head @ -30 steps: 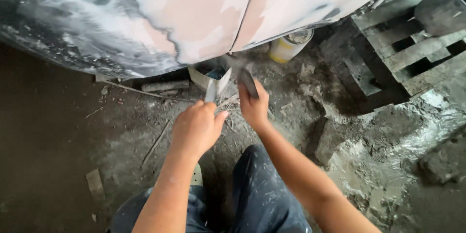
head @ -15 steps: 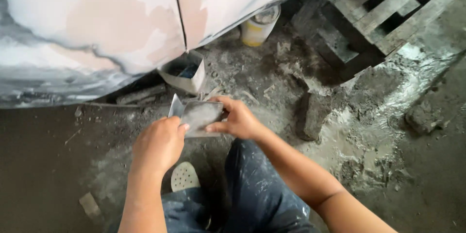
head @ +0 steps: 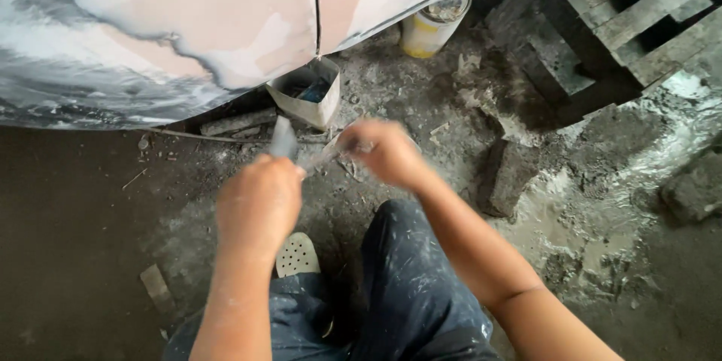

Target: The person sands the side panel of a car using a sanding block, focusing on smoothing the surface around the wheel arch and lower body. They switch between different sanding blocks and move around the vehicle to reach different areas.

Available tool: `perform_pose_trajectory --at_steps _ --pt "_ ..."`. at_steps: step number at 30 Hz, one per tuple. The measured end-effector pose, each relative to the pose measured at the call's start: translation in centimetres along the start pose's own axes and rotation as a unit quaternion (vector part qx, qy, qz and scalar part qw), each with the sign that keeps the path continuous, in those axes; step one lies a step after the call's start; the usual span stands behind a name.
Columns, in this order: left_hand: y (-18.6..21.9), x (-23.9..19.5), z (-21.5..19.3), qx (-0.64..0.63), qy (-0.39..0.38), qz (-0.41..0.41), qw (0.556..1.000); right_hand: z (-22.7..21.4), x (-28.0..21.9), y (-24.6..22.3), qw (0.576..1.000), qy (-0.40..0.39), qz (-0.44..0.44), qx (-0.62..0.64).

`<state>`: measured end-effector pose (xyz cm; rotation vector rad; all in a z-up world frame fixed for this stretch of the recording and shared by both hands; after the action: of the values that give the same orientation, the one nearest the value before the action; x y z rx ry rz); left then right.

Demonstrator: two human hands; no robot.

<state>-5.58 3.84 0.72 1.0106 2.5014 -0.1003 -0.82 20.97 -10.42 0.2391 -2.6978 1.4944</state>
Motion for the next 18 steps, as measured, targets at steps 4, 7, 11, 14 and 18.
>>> perform_pose_trajectory --at_steps 4,7,11,14,18 --pt "-2.8 -1.5 -1.8 -0.05 0.083 -0.087 0.992 -6.0 0.5 3.8 0.959 0.208 -0.135 0.135" --pt "-2.6 -1.9 -1.9 -0.078 0.096 -0.088 0.988 -8.7 1.2 4.9 0.934 0.275 -0.168 0.157" --pt "-1.7 -1.4 -0.7 -0.097 0.066 -0.063 0.991 -9.8 1.8 5.3 0.911 0.29 -0.23 0.179" --pt "-1.8 -1.4 -0.6 -0.101 0.098 -0.04 0.989 -9.6 2.2 6.2 0.902 0.303 -0.206 0.228" --pt "-1.8 -1.0 -0.8 -0.102 0.084 -0.043 0.99 -8.5 2.9 4.3 0.904 0.305 -0.242 0.176"
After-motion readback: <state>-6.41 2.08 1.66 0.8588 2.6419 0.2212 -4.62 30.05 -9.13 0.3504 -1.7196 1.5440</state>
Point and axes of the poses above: each hand's wrist, its own x-axis towards the middle knuckle, its own z-axis out of the palm, y = z × x, the point moved 7 cm from there along x, towards the middle knuckle, and after that the axes turned 14 degrees about -y, right-handed, at the moved point
